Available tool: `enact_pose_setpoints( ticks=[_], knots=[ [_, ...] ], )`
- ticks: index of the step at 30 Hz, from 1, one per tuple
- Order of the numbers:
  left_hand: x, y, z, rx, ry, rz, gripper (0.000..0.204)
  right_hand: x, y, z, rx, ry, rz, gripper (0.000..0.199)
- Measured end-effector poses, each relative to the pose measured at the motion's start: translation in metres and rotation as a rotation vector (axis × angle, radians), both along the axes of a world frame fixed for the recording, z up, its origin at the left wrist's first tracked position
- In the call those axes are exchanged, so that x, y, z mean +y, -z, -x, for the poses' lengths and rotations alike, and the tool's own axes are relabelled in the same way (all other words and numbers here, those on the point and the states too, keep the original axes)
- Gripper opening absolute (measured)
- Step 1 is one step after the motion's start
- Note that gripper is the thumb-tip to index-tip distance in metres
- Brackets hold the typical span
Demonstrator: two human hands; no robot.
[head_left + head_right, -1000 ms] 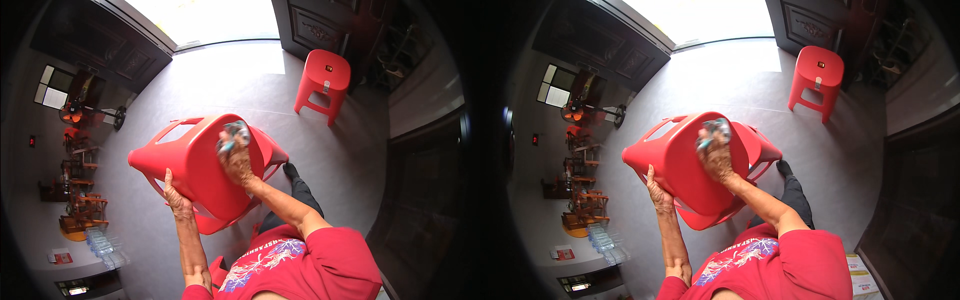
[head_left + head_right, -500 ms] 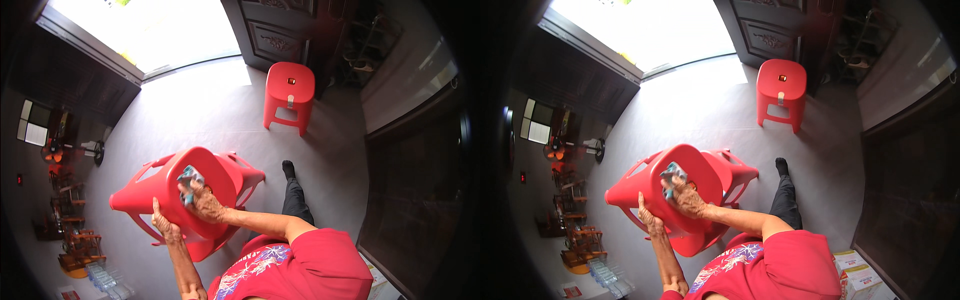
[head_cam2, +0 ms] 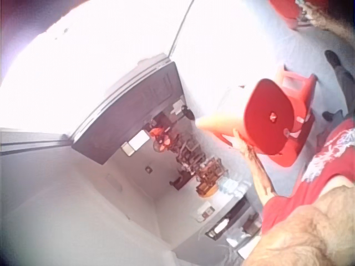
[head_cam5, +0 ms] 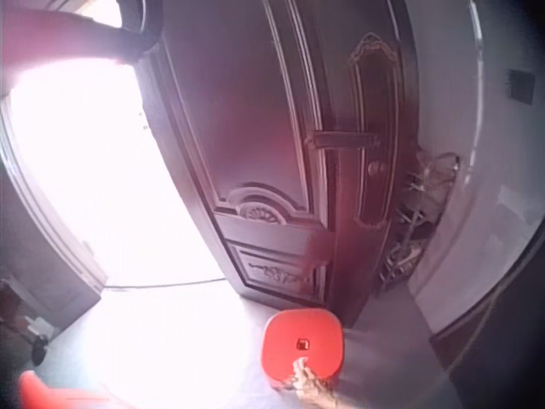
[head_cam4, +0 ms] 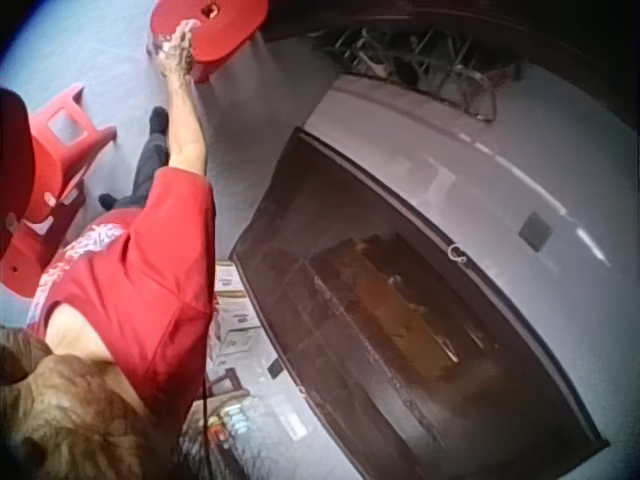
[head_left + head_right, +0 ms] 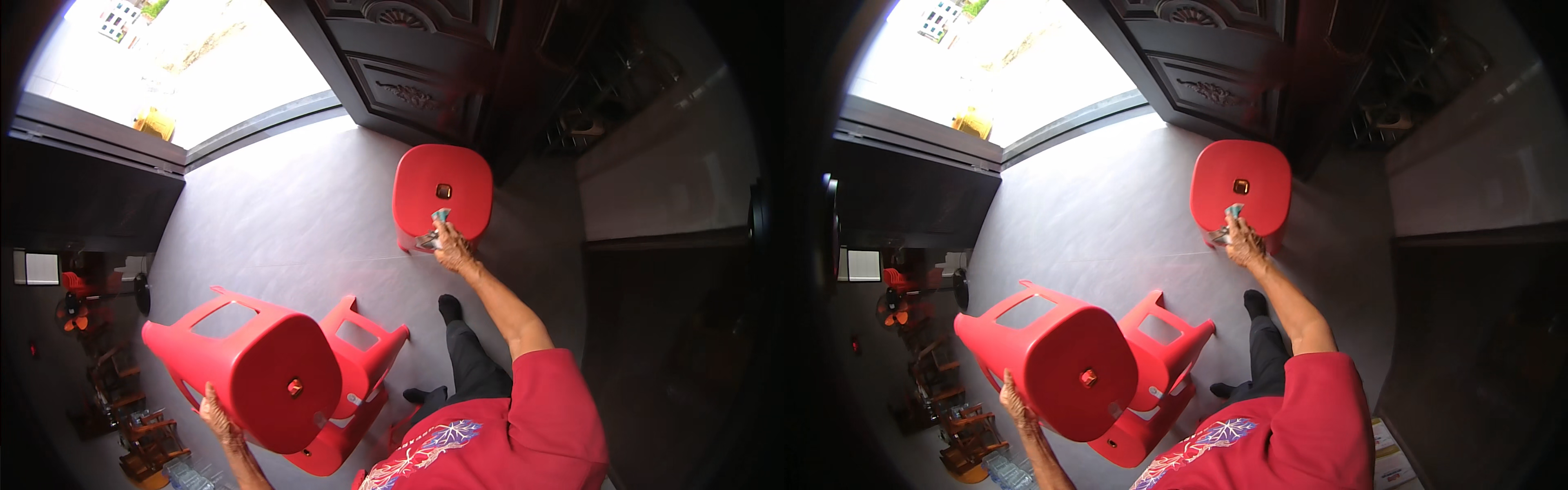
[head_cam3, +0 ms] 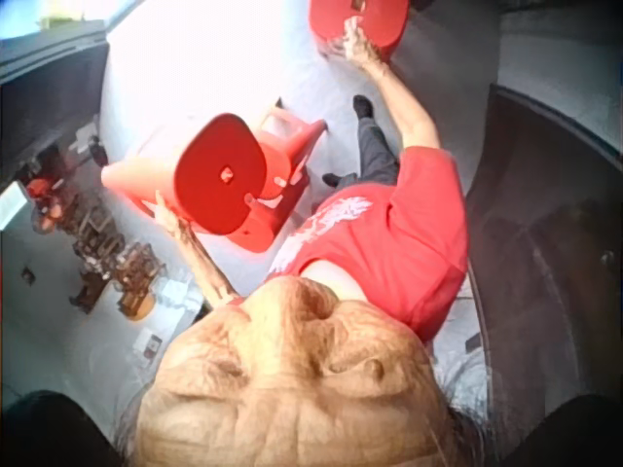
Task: The person picks up a red plastic stool and wipes it with a cloth. They then pick up a second red stool and wipe it as well. The person continues to wipe the stools, turning them over to clean different sides.
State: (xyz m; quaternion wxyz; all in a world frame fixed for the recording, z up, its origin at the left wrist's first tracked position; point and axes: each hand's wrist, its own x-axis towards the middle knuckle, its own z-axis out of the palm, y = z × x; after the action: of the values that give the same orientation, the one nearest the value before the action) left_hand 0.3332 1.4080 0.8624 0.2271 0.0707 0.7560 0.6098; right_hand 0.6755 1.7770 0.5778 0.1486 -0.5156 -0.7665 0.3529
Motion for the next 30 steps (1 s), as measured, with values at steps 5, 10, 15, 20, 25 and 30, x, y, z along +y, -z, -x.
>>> enact_pose_setpoints(
  ticks=[5, 10, 15, 20, 25, 30],
  knots=[
    [0.06, -0.016, 0.044, 0.042, 0.127, 0.064, 0.031, 0.085, 0.024, 0.001, -0.211, -0.096, 0.231, 0.068],
    [0.103, 0.007, 0.049, 0.089, 0.17, 0.134, 0.029, 0.131, 0.058, 0.018, -0.339, -0.095, 0.449, 0.067],
    [0.147, 0.053, 0.045, 0.058, 0.226, 0.143, 0.028, 0.144, 0.08, 0.01, -0.424, -0.184, 0.34, 0.061],
    [0.204, 0.075, 0.011, -0.143, 0.325, 0.019, 0.034, 0.08, 0.069, -0.054, -0.33, 0.06, 0.266, 0.064],
    [0.236, 0.125, -0.014, -0.252, 0.32, 0.003, 0.039, 0.017, 0.054, -0.164, -0.14, 0.367, 0.458, 0.065],
    [0.303, 0.172, -0.077, -0.325, 0.351, 0.069, 0.03, -0.031, 0.059, -0.249, -0.13, 0.565, 0.494, 0.058]
  ],
)
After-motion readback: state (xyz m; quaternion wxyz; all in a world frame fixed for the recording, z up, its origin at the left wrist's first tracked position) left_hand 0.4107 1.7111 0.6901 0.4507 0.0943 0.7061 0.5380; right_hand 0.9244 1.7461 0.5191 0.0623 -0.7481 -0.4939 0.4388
